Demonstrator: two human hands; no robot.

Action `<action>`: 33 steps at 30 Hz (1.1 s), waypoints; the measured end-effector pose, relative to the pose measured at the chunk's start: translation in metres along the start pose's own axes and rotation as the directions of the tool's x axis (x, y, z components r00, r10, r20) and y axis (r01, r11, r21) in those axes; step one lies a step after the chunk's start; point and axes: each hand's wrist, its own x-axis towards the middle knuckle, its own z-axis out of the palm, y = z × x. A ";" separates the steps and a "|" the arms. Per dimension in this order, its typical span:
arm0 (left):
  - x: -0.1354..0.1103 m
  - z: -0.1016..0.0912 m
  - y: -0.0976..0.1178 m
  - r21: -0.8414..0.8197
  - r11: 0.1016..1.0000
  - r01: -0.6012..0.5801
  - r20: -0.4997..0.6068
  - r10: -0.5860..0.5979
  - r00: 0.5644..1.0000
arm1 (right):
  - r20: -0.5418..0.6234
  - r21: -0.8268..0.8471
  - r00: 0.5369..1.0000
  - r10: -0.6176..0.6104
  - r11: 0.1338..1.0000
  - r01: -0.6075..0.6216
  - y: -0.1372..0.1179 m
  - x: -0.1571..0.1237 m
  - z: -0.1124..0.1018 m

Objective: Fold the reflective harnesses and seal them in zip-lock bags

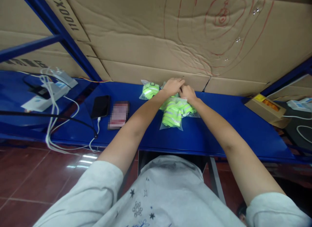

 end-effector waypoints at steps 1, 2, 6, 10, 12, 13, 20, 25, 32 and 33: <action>0.000 0.000 -0.004 0.020 1.000 0.013 0.008 -0.013 1.000 | 0.006 -0.011 1.000 0.010 1.000 -0.010 0.000 0.000 -0.001; 0.000 0.000 -0.007 0.040 0.999 0.026 0.015 -0.027 1.000 | 0.013 -0.020 1.000 0.020 1.000 -0.020 -0.001 0.000 -0.003; 0.001 0.002 -0.015 0.112 0.992 0.066 0.032 -0.070 0.997 | 0.047 -0.054 0.997 0.059 0.997 -0.057 -0.001 0.002 -0.006; 0.002 0.007 -0.016 0.164 0.983 0.082 0.064 -0.093 0.994 | 0.090 -0.094 0.990 0.106 0.991 -0.098 0.001 0.005 -0.005; 0.002 0.010 -0.017 0.178 0.980 0.087 0.068 -0.101 0.993 | 0.103 -0.117 0.987 0.126 0.987 -0.114 0.001 0.006 -0.004; 0.002 0.011 -0.017 0.183 0.979 0.090 0.067 -0.104 0.992 | 0.108 -0.129 0.985 0.133 0.985 -0.118 0.001 0.006 -0.004; -0.003 0.013 -0.018 0.194 0.974 0.114 0.051 -0.126 0.991 | 0.150 -0.204 0.976 0.160 0.971 -0.128 -0.001 0.005 -0.007; -0.005 0.014 -0.018 0.183 0.974 0.131 0.036 -0.140 0.989 | 0.186 -0.228 0.965 0.187 0.963 -0.142 0.003 0.003 -0.007; -0.007 0.011 -0.016 0.161 0.977 0.141 0.026 -0.147 0.989 | 0.206 -0.207 0.958 0.201 0.966 -0.158 0.006 0.002 -0.007; -0.008 0.011 -0.016 0.158 0.977 0.144 0.022 -0.149 0.989 | 0.205 -0.201 0.958 0.203 0.966 -0.162 0.005 0.001 -0.007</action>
